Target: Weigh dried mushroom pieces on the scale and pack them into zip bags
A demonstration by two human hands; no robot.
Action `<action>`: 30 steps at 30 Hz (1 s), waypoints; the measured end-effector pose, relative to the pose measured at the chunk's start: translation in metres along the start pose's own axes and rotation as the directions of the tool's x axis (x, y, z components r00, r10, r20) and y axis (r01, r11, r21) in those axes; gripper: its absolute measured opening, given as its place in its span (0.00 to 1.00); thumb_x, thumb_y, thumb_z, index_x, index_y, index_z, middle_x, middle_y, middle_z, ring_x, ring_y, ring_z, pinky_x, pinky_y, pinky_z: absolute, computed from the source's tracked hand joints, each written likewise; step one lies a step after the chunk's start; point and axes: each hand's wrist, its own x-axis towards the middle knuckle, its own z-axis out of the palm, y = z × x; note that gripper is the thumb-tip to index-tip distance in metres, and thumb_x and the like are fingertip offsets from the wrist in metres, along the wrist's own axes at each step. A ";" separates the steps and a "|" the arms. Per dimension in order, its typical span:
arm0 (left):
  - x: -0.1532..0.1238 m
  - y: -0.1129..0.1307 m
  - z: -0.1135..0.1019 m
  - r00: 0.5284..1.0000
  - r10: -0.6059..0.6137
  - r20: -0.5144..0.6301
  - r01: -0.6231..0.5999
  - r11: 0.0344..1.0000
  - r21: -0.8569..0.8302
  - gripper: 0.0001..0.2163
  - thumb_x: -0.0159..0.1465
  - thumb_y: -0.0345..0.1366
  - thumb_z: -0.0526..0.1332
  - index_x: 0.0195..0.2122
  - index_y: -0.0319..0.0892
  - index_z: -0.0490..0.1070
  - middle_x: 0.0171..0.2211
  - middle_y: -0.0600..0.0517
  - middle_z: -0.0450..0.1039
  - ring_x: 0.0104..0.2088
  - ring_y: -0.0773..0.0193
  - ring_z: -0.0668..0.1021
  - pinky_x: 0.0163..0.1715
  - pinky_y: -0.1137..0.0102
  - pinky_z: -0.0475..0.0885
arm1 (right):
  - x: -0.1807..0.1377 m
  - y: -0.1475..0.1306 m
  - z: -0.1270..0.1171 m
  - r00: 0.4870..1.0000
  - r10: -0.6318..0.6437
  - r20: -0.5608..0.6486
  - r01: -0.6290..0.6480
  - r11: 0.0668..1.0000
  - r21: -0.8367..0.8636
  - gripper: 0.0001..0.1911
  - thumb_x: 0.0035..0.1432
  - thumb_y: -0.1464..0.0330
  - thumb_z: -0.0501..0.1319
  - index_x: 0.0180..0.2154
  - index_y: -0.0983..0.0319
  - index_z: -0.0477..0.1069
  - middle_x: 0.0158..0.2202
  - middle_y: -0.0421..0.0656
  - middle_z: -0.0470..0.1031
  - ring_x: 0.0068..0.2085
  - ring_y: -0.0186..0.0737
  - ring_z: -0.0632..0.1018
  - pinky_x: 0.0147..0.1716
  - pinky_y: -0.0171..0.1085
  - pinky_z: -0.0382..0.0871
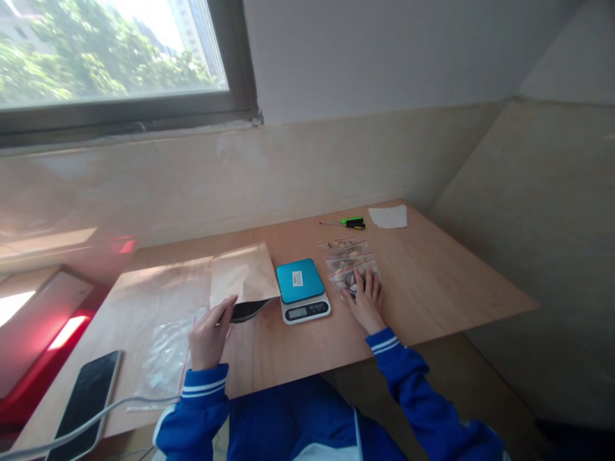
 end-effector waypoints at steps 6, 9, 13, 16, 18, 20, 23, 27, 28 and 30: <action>0.024 0.036 -0.015 0.988 -0.095 -0.124 0.080 0.989 -0.122 0.09 0.63 0.43 0.62 0.41 0.51 0.79 0.37 0.56 0.82 0.35 0.63 0.82 0.35 0.73 0.74 | 0.011 -0.081 -0.061 0.937 -0.317 -0.149 0.345 0.763 0.546 0.19 0.66 0.66 0.50 0.55 0.64 0.67 0.60 0.56 0.65 0.63 0.50 0.65 0.61 0.53 0.59; 0.028 0.046 -0.016 0.979 -0.130 -0.154 0.109 0.985 -0.137 0.09 0.61 0.43 0.63 0.40 0.51 0.80 0.34 0.57 0.82 0.31 0.64 0.82 0.32 0.73 0.74 | -0.018 -0.140 -0.088 0.672 -0.724 -0.158 0.569 0.367 0.736 0.16 0.67 0.71 0.49 0.52 0.59 0.70 0.51 0.47 0.74 0.55 0.40 0.73 0.55 0.42 0.69; 0.029 0.050 -0.017 0.963 -0.211 -0.166 0.179 0.966 -0.189 0.09 0.60 0.44 0.64 0.39 0.50 0.80 0.33 0.56 0.82 0.30 0.64 0.82 0.33 0.72 0.74 | -0.039 -0.187 -0.089 0.516 -0.855 -0.062 0.715 0.389 0.581 0.16 0.67 0.73 0.49 0.50 0.65 0.71 0.48 0.51 0.76 0.53 0.43 0.75 0.53 0.42 0.71; 0.027 0.053 -0.016 0.940 -0.301 -0.163 0.254 0.932 -0.259 0.09 0.59 0.44 0.65 0.38 0.49 0.80 0.32 0.56 0.82 0.30 0.64 0.82 0.33 0.72 0.75 | -0.040 -0.195 -0.076 0.588 -0.794 0.153 0.694 0.593 0.409 0.14 0.65 0.77 0.50 0.46 0.68 0.71 0.37 0.51 0.78 0.39 0.46 0.80 0.40 0.42 0.75; 0.023 0.058 -0.013 0.948 -0.282 -0.148 0.234 0.932 -0.276 0.09 0.60 0.43 0.64 0.38 0.49 0.80 0.32 0.56 0.82 0.29 0.64 0.82 0.32 0.72 0.75 | -0.039 -0.197 -0.066 0.626 -0.747 0.226 0.663 0.662 0.349 0.14 0.62 0.80 0.50 0.44 0.69 0.72 0.37 0.53 0.78 0.39 0.50 0.80 0.39 0.44 0.75; 0.015 0.064 -0.008 0.967 -0.208 -0.149 0.165 0.951 -0.262 0.08 0.61 0.42 0.64 0.38 0.49 0.80 0.34 0.55 0.82 0.31 0.63 0.82 0.33 0.71 0.76 | -0.036 -0.201 -0.053 0.647 -0.723 0.242 0.645 0.688 0.332 0.15 0.60 0.82 0.50 0.45 0.71 0.71 0.43 0.58 0.77 0.45 0.55 0.78 0.43 0.48 0.74; 0.003 0.071 -0.002 0.982 -0.119 -0.149 0.084 0.972 -0.219 0.08 0.62 0.40 0.63 0.39 0.49 0.80 0.36 0.54 0.82 0.31 0.62 0.83 0.34 0.70 0.76 | -0.027 -0.212 -0.026 0.669 -0.701 0.247 0.613 0.708 0.350 0.19 0.59 0.83 0.51 0.51 0.69 0.68 0.52 0.57 0.74 0.54 0.57 0.74 0.52 0.52 0.69; -0.010 0.074 0.000 0.989 -0.088 -0.123 0.062 0.977 -0.206 0.07 0.62 0.38 0.63 0.40 0.49 0.80 0.36 0.53 0.82 0.31 0.61 0.83 0.34 0.70 0.76 | -0.016 -0.221 0.009 0.671 -0.697 0.253 0.574 0.704 0.418 0.23 0.61 0.82 0.50 0.55 0.63 0.65 0.57 0.47 0.71 0.60 0.52 0.69 0.60 0.49 0.62; -0.012 0.073 0.000 0.989 -0.087 -0.116 0.061 0.976 -0.211 0.07 0.62 0.38 0.63 0.40 0.49 0.79 0.36 0.53 0.82 0.32 0.60 0.83 0.34 0.70 0.76 | -0.015 -0.221 0.015 0.672 -0.697 0.250 0.564 0.701 0.437 0.23 0.61 0.82 0.49 0.55 0.62 0.65 0.57 0.46 0.71 0.60 0.51 0.69 0.61 0.49 0.61; -0.013 0.072 0.000 0.988 -0.107 -0.108 0.079 0.970 -0.231 0.08 0.62 0.37 0.63 0.41 0.49 0.79 0.37 0.53 0.82 0.33 0.60 0.83 0.35 0.69 0.76 | -0.015 -0.219 0.022 0.681 -0.693 0.236 0.544 0.695 0.470 0.22 0.62 0.81 0.47 0.55 0.62 0.65 0.56 0.45 0.72 0.60 0.50 0.69 0.61 0.48 0.60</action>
